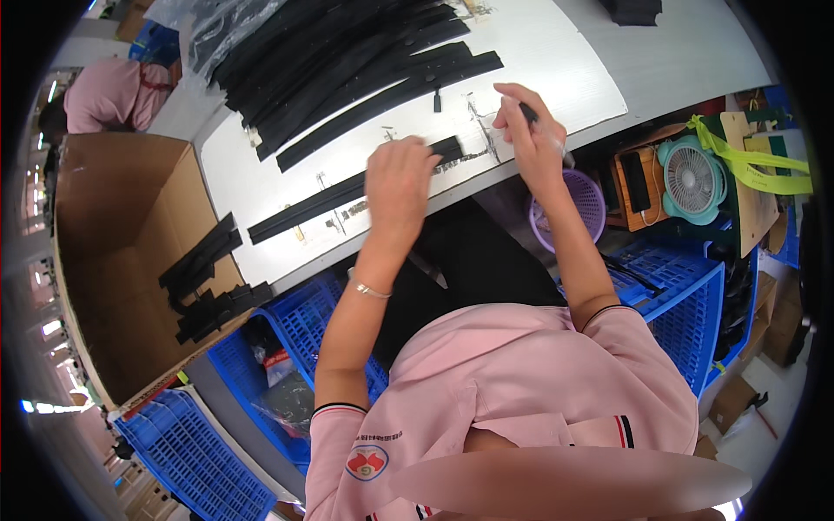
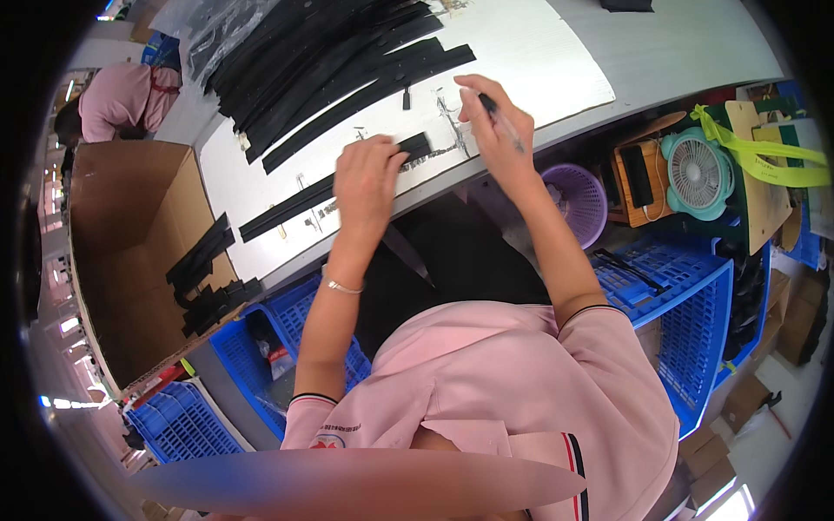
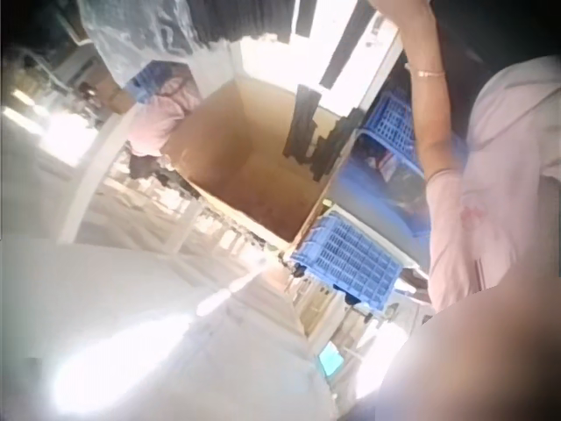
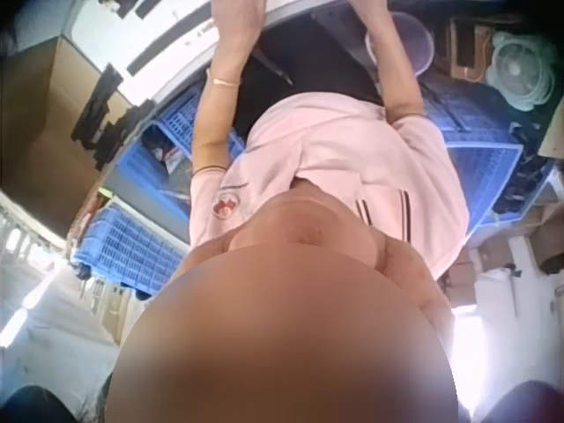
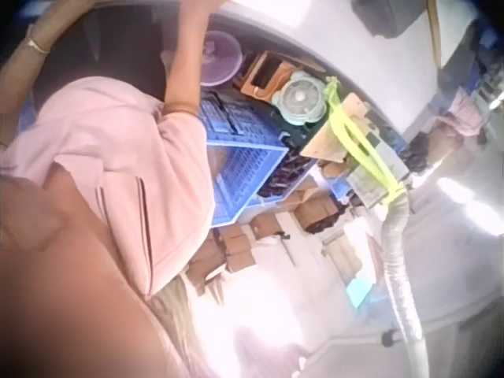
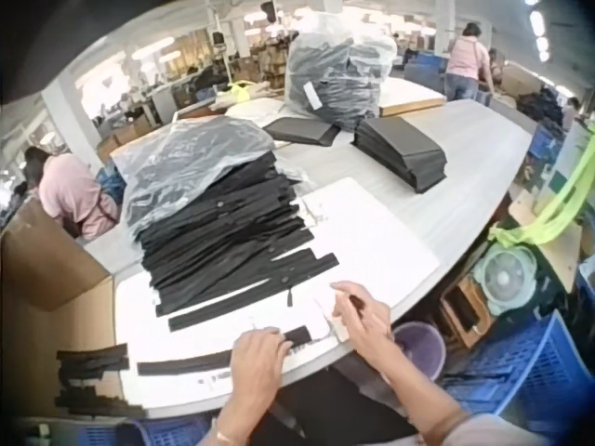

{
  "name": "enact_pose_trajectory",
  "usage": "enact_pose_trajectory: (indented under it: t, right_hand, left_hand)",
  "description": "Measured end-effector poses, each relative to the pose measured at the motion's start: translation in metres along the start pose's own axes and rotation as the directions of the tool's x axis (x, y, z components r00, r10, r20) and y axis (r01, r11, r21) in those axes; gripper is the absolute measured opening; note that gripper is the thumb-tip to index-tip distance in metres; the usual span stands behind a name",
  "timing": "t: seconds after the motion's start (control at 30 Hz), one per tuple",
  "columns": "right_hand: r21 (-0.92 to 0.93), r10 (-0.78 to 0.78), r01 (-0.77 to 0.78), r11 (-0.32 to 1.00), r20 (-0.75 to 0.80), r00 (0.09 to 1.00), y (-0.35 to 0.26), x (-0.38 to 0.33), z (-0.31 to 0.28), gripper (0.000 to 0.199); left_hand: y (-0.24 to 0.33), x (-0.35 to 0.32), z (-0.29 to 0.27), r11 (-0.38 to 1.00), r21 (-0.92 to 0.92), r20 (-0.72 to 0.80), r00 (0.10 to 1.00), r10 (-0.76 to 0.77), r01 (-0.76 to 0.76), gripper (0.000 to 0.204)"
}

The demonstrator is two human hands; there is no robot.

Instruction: Marking measurement lines on black fabric strips using a pen and a template, then stacking them for assembly.

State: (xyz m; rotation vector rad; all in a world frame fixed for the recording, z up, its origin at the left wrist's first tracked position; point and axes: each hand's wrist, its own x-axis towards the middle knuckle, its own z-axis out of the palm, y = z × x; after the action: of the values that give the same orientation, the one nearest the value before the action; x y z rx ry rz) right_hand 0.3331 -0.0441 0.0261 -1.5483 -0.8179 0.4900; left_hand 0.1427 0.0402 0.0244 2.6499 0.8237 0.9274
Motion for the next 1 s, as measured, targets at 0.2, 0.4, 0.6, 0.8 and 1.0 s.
enact_pose_trajectory:
  t: [0.2,0.4,0.6,0.8,1.0]
  right_hand:
    - [-0.528,-0.579,0.570,0.629,0.170,0.797,0.005,-0.046,0.021,0.026]
    - [-0.637,-0.554,0.553,0.537,0.228,0.801,0.025,-0.052,-0.004,0.034]
    - [-0.742,-0.534,0.477,0.471,0.191,0.824,0.042,-0.031,-0.037,0.038]
    - [-0.704,-0.558,0.520,0.483,0.210,0.802,0.046,-0.030,-0.038,0.029]
    - [-0.747,-0.475,0.465,0.475,0.227,0.850,0.028,-0.029,-0.032,0.028]
  left_hand:
    - [0.021,-0.002,0.024,0.991,-0.112,-0.010,0.997,-0.073,0.072,0.021]
    - [0.017,-0.038,-0.009,0.978,0.103,0.074,0.980,-0.187,0.179,0.040]
    - [-0.002,-0.075,-0.035,0.934,0.172,0.091,0.939,-0.332,0.313,0.048]
    - [-0.022,-0.105,-0.061,0.863,0.230,0.045,0.881,-0.471,0.449,0.055]
    - [-0.037,-0.122,-0.072,0.851,0.249,-0.045,0.883,-0.467,0.463,0.055]
